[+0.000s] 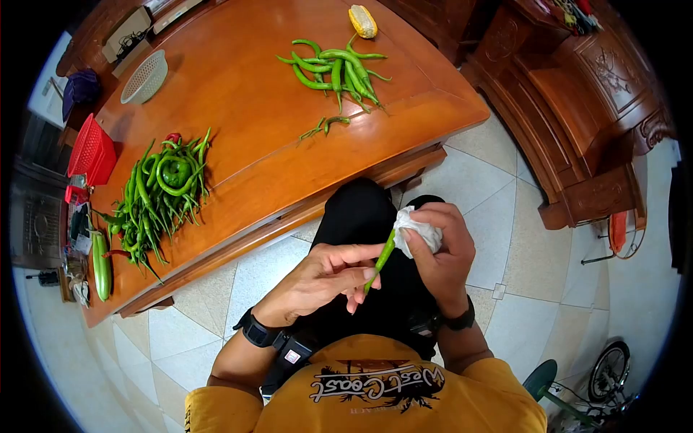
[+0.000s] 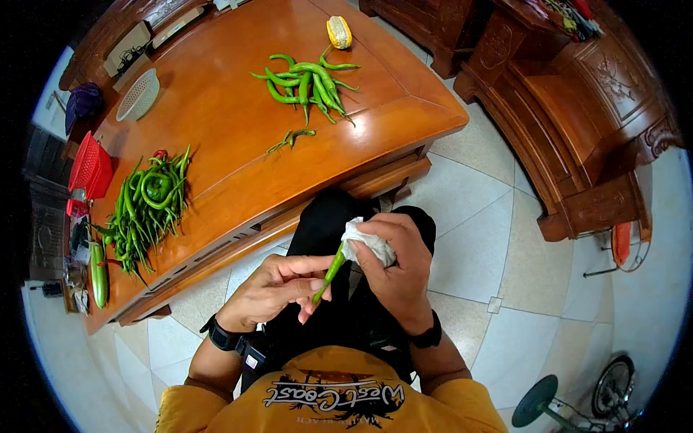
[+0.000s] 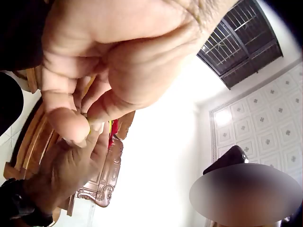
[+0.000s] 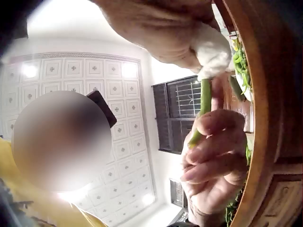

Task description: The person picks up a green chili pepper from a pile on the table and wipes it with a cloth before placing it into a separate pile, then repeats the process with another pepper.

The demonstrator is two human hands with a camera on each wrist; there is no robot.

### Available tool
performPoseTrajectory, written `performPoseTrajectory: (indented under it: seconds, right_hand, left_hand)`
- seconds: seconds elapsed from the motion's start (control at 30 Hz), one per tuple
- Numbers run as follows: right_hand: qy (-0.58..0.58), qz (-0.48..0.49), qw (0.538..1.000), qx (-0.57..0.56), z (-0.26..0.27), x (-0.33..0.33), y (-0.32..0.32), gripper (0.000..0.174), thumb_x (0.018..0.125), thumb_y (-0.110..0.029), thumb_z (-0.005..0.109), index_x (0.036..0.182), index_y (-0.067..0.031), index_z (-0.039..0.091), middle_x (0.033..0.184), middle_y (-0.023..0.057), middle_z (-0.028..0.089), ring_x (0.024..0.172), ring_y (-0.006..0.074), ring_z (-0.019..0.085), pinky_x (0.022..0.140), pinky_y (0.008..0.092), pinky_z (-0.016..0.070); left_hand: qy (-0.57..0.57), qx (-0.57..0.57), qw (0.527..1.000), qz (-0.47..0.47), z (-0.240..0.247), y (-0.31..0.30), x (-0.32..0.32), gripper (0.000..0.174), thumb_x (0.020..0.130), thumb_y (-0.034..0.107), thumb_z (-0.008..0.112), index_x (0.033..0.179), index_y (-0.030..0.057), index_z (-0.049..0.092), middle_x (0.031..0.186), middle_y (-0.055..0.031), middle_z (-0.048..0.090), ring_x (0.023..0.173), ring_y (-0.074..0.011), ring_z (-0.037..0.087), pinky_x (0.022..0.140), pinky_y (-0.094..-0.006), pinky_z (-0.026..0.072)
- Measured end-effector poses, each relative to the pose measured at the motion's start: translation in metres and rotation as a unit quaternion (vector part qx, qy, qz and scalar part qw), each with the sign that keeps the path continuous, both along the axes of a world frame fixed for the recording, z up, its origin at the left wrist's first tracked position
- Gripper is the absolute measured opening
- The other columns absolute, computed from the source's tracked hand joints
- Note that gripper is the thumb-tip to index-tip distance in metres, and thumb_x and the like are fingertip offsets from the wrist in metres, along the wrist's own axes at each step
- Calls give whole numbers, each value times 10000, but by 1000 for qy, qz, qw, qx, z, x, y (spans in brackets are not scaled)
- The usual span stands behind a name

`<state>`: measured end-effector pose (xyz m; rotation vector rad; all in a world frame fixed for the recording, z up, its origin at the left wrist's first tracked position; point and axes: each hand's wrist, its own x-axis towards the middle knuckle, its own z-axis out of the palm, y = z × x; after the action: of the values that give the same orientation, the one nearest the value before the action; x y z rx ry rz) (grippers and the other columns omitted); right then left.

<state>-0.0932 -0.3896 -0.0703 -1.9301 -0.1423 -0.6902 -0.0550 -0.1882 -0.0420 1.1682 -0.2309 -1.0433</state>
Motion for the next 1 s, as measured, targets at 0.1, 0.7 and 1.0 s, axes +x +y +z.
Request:
performPoseTrajectory:
  seconds: [0.1,0.7,1.0]
  right_hand:
    - [2,43,999,0,3,-4,3,238,733,15,709,952,-20,624,952,120,618,823,210,616,712,290,486]
    - [11,65,998,-13,7,-2,-1,250,704,28,729,925,-34,631,937,119,621,821,212,620,712,292,489]
    - [0,28,999,-29,1,4,-6,261,714,15,739,949,-34,638,951,114,627,792,215,624,673,287,492]
  left_hand:
    - [-11,-4,1000,24,-5,-1,1,352,939,36,530,1290,26,539,857,-48,632,619,-63,565,550,-203,507]
    - [-59,42,996,61,-2,-5,0,373,853,5,662,1220,39,603,804,-21,647,596,-34,555,528,-168,483]
    - [-85,48,994,58,-4,-5,0,384,838,11,684,1212,60,616,798,1,631,595,-19,536,508,-160,465]
